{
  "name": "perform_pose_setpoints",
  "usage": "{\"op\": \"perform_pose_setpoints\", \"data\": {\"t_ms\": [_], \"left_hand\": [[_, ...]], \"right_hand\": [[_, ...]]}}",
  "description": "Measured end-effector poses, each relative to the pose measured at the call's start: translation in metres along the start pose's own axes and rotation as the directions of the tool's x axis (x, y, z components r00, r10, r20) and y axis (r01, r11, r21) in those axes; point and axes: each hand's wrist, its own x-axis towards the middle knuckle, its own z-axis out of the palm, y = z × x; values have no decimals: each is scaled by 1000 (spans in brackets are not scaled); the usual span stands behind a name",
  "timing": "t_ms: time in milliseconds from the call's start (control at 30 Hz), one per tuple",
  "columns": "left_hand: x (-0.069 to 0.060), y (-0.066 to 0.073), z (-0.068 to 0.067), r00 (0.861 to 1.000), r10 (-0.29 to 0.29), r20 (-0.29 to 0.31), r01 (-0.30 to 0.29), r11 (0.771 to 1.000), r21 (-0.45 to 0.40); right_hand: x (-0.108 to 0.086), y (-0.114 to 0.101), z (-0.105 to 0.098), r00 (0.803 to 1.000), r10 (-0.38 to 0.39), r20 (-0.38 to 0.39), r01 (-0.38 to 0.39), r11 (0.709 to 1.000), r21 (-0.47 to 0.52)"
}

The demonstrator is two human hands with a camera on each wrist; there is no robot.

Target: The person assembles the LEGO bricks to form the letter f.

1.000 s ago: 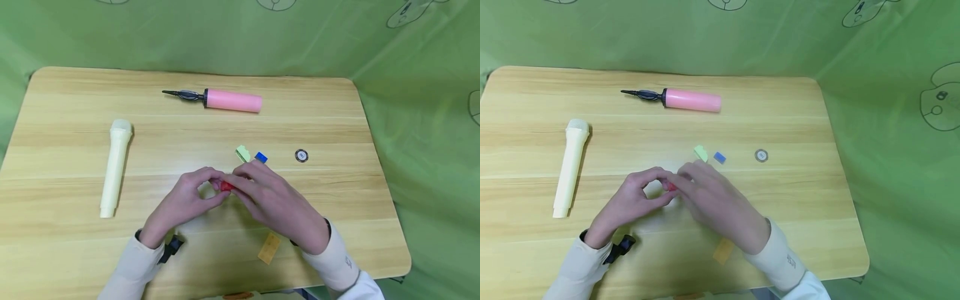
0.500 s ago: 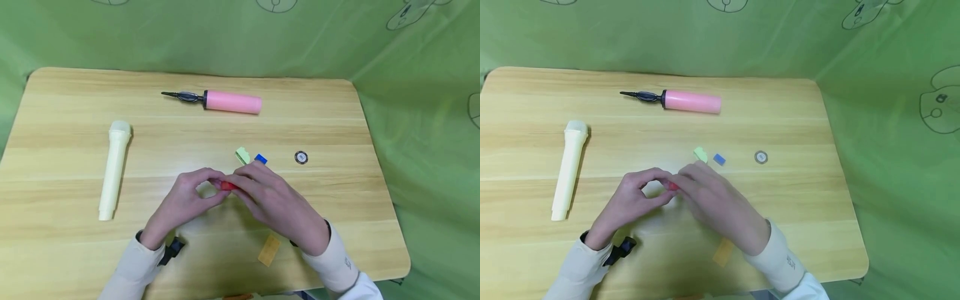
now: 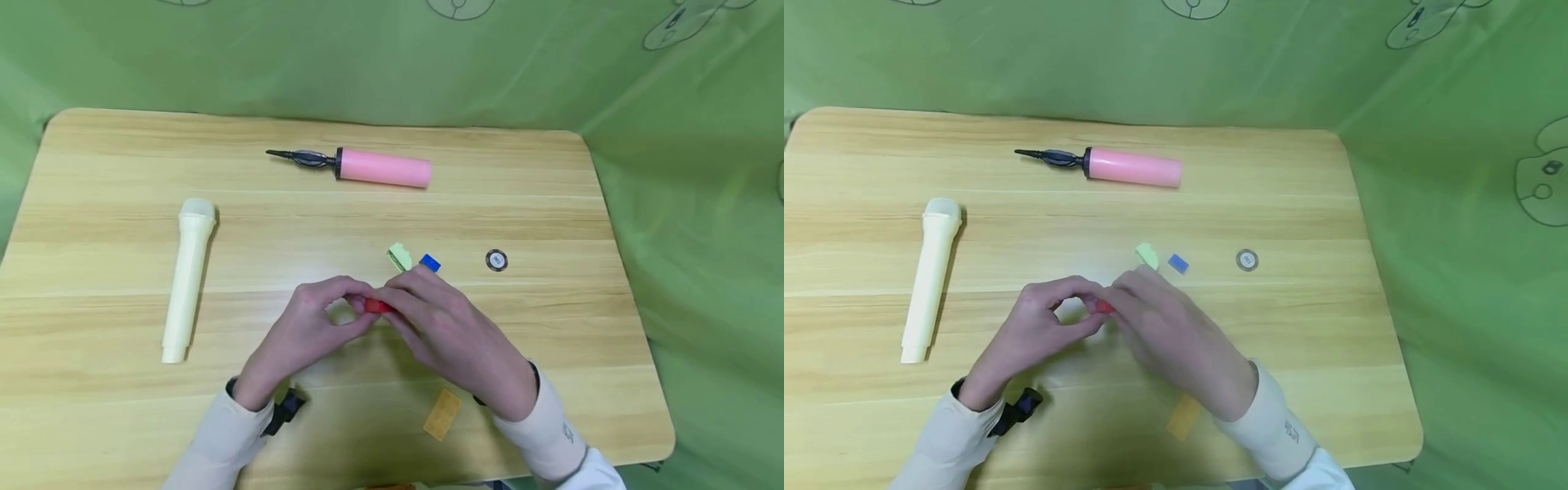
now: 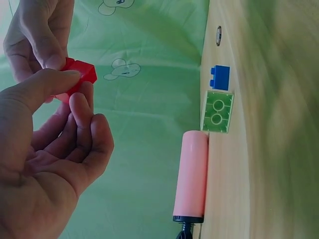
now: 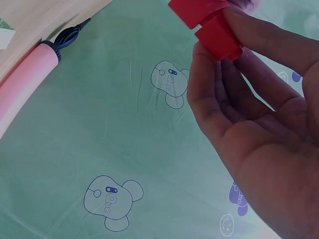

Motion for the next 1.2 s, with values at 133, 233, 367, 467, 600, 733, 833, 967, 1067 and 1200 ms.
{"op": "perform_pose_setpoints", "data": {"t_ms": [133, 233, 367, 467, 600, 733, 833, 967, 1067, 1200], "left_hand": [[3, 3, 1, 1000, 9, 13, -9, 1000, -15], [4, 5, 2, 1000, 23, 18, -23, 1000, -19], [3, 7, 1, 999, 41, 8, -41, 999, -15], [2, 7, 1, 999, 50, 2, -50, 999, -19], [1, 3, 2, 999, 34, 6, -34, 999, -23], [0, -2, 4, 1000, -8, 8, 8, 999, -33], [1, -5, 4, 999, -33, 17, 33, 999, -42], [3, -9, 5, 998, -49, 46, 51, 998, -40], [3, -11, 6, 996, -57, 64, 59, 998, -37], [2, -13, 6, 996, -60, 61, 62, 998, -22]], "right_hand": [[-1, 0, -3, 1000, -4, -15, 3, 1000, -19], [-1, -1, -4, 1000, -9, -21, 9, 1000, -15], [-1, -1, -5, 1000, -11, -14, 11, 1000, 4], [-1, -1, -5, 1000, -21, -14, 21, 1000, 6], [-1, 1, -3, 999, -33, -4, 33, 999, -7], [0, 4, 0, 1000, -14, 22, 14, 1000, -13], [0, 7, 1, 1000, 1, 23, 0, 1000, -29], [1, 9, 2, 1000, 6, 18, -5, 998, -62], [1, 11, 4, 1000, 7, 21, -5, 998, -68], [1, 13, 7, 1000, 3, 30, -1, 997, -73]]}}
